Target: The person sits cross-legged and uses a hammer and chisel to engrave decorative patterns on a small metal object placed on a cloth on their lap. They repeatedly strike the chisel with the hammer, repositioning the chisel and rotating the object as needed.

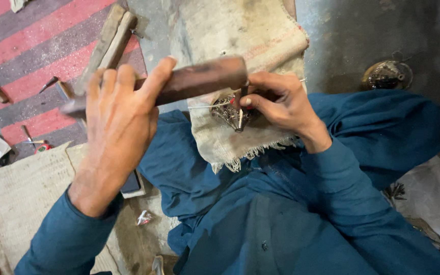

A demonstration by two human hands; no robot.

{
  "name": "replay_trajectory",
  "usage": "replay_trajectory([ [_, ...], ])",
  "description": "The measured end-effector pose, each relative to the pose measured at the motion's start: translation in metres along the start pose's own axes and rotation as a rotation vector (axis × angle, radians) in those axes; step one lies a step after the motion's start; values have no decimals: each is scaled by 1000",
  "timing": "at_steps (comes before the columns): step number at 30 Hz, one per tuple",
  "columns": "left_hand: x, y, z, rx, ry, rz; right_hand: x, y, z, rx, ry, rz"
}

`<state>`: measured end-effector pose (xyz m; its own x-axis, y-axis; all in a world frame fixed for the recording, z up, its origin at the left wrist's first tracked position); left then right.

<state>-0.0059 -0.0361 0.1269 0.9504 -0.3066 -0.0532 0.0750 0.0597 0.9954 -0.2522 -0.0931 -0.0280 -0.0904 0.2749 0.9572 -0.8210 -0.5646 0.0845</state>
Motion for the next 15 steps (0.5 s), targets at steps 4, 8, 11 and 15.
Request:
replay_trajectory([
  [4,5,-2,-1,-21,-10,-51,5,-4,2,-10,3,188],
  [8,9,-6,-5,-4,25,-304,14,-6,5,3,-24,147],
  [11,8,-10,-8,-27,1,-347,20,-5,9,28,-25,115],
  [15,8,-15,-12,-94,16,-474,24,-3,12,54,-30,14],
])
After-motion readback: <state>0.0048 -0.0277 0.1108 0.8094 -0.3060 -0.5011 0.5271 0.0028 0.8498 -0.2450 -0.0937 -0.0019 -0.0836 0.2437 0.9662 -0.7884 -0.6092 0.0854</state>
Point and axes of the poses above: each hand's wrist, its own z-axis towards the middle knuckle, its own y-axis out of the back of the hand, x = y × z, the point moved 3 cm from there along z, towards the middle knuckle, and after that the axes turned 4 degrees about x, right-handed, at the moved point
